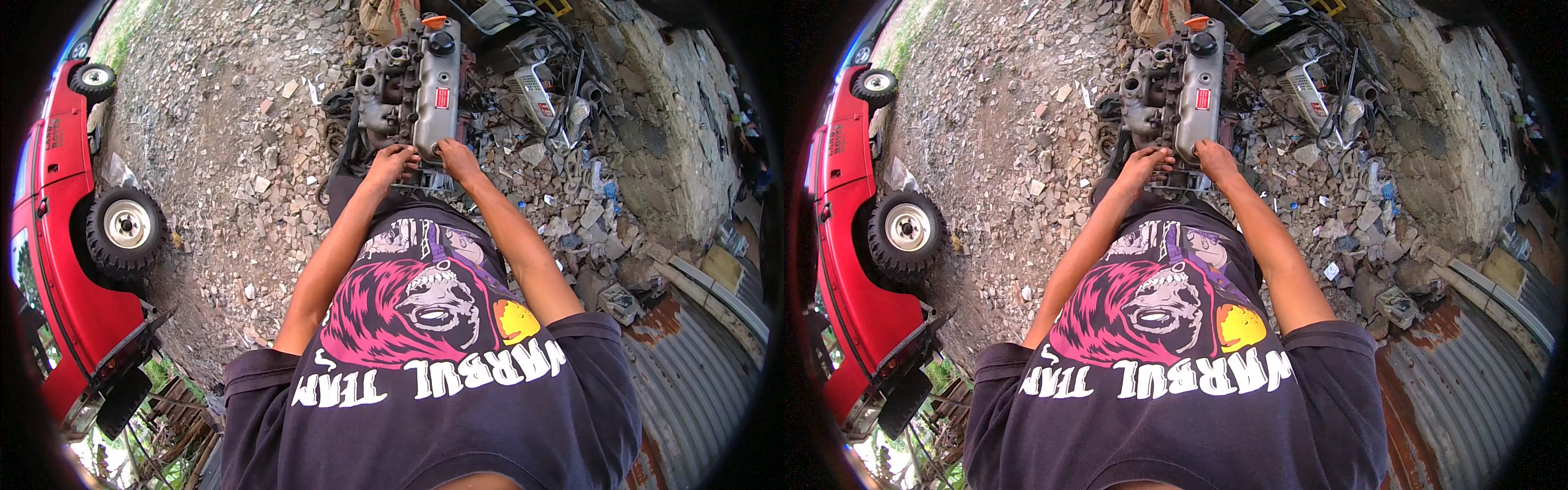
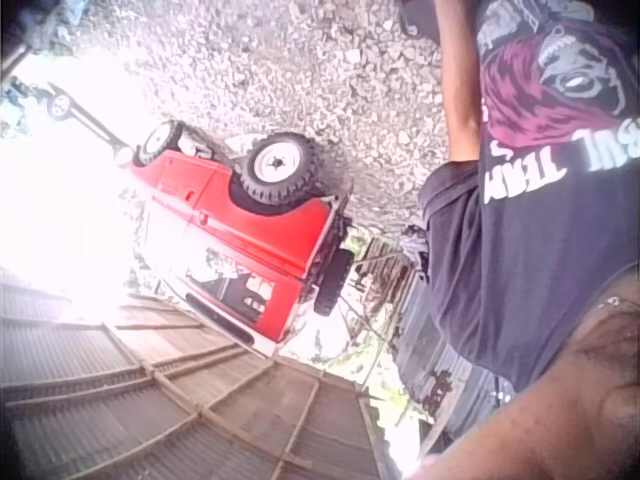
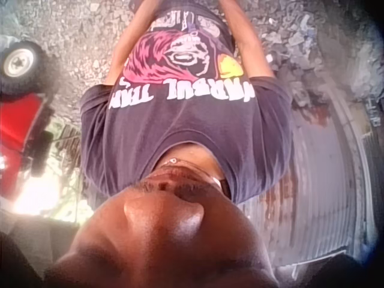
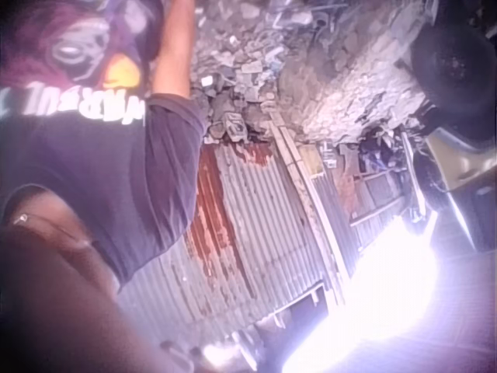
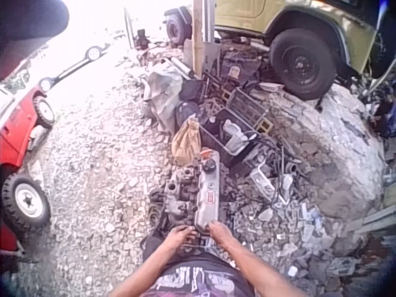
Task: The person pours liquid from a plastic bottle onto an engine block, places a valve cover over the internal components, and uses a wrench to tighten the bolts.
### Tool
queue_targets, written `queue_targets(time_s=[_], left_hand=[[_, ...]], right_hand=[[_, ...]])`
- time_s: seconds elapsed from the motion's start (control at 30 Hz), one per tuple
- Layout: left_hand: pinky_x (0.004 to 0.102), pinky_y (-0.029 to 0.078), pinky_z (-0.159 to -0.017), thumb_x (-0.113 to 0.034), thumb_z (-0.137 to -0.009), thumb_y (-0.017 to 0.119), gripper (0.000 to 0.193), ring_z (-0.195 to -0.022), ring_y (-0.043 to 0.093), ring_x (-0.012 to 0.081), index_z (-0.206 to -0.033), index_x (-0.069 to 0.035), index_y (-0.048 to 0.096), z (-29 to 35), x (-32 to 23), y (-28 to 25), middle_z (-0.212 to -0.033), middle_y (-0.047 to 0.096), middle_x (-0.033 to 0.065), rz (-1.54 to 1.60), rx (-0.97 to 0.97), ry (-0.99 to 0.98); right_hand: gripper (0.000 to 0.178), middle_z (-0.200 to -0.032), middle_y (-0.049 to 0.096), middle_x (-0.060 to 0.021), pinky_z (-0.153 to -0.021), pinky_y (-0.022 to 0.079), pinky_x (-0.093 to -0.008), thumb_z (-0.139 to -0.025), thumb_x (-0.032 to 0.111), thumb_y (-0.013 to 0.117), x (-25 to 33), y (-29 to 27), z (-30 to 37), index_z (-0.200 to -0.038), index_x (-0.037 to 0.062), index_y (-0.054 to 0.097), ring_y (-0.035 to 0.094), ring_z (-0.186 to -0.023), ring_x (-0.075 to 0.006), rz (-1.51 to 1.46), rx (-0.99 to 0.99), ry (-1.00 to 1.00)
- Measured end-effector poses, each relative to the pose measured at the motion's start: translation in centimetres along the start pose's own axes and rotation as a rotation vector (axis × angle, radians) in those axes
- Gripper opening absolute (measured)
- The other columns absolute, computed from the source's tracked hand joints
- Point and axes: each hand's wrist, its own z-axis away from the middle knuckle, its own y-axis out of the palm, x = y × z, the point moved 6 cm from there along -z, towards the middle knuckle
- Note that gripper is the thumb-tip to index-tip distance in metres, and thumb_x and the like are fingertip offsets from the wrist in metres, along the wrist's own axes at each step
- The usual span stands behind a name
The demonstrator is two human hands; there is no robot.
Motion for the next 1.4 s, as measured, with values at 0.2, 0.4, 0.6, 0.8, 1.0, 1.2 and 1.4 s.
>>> queue_targets(time_s=[0.2, 0.4, 0.6, 0.8, 1.0, 1.2, 1.4], left_hand=[[0.0284, 0.047, -0.074, -0.031, -0.093, 0.055, 0.032, -0.086, 0.061, 0.0130, -0.111, -0.005, 0.061, -0.3, 0.3, -0.2, -0.100, 0.066, 0.0046, -0.021, 0.021, -0.010], [0.0286, 0.047, -0.074, -0.031, -0.093, 0.055, 0.032, -0.086, 0.061, 0.0127, -0.111, -0.005, 0.061, -0.1, 0.1, 0.0, -0.099, 0.066, 0.0042, -0.007, 0.017, -0.022], [0.0288, 0.048, -0.071, -0.030, -0.093, 0.055, 0.030, -0.083, 0.062, 0.0125, -0.109, -0.005, 0.061, 0.0, -0.2, 0.2, -0.097, 0.066, 0.0039, 0.000, 0.013, -0.008], [0.0281, 0.048, -0.071, -0.029, -0.093, 0.055, 0.028, -0.082, 0.061, 0.0115, -0.107, -0.006, 0.061, -0.2, -0.2, 0.1, -0.096, 0.066, 0.0034, 0.000, 0.018, 0.014], [0.0275, 0.048, -0.069, -0.029, -0.093, 0.056, 0.027, -0.081, 0.061, 0.0106, -0.105, -0.006, 0.062, -0.2, 0.0, -0.4, -0.094, 0.067, 0.0025, 0.014, 0.010, 0.022], [0.0276, 0.048, -0.067, -0.029, -0.092, 0.056, 0.027, -0.080, 0.061, 0.0106, -0.105, -0.007, 0.062, -0.1, -0.2, -0.3, -0.094, 0.067, 0.0024, 0.030, 0.003, 0.008], [0.0273, 0.048, -0.067, -0.030, -0.092, 0.057, 0.027, -0.078, 0.061, 0.0102, -0.104, -0.006, 0.062, -0.2, 0.0, -0.4, -0.093, 0.066, 0.0022, 0.033, -0.009, 0.013]], right_hand=[[0.015, -0.095, 0.061, -0.0154, -0.076, 0.051, -0.0439, -0.081, 0.005, 0.052, 0.3, -0.5, -0.2, -0.095, 0.0055, 0.057, 0.062, -0.091, -0.0342, 0.066, 0.040, -0.108], [0.016, -0.094, 0.060, -0.0158, -0.077, 0.051, -0.0438, -0.081, 0.005, 0.049, -0.6, -1.1, -0.3, -0.095, 0.0057, 0.059, 0.062, -0.091, -0.0341, 0.051, 0.082, -0.113], [0.016, -0.094, 0.060, -0.0165, -0.077, 0.051, -0.0431, -0.082, 0.006, 0.050, -0.6, -0.8, -0.9, -0.093, 0.0041, 0.061, 0.062, -0.090, -0.0345, 0.049, 0.093, -0.142], [0.016, -0.094, 0.061, -0.0174, -0.079, 0.050, -0.0436, -0.083, 0.014, 0.056, -0.3, -0.4, -1.3, -0.089, 0.0016, 0.063, 0.062, -0.091, -0.0342, 0.123, 0.101, -0.137], [0.028, -0.090, 0.064, -0.0176, -0.076, 0.052, -0.0424, -0.085, 0.029, 0.061, 0.5, -1.2, -1.5, -0.087, 0.0021, 0.066, 0.065, -0.086, -0.0336, 0.209, 0.144, -0.090], [0.031, -0.082, 0.066, -0.0154, -0.072, 0.053, -0.0421, -0.084, 0.034, 0.062, 0.0, -0.7, -1.6, -0.082, 0.0043, 0.068, 0.066, -0.077, -0.0327, 0.244, 0.034, -0.135], [0.031, -0.083, 0.065, -0.0153, -0.071, 0.051, -0.0427, -0.084, 0.035, 0.062, 0.3, -0.9, -1.7, -0.081, 0.0043, 0.068, 0.065, -0.078, -0.0325, 0.281, 0.067, -0.075]])
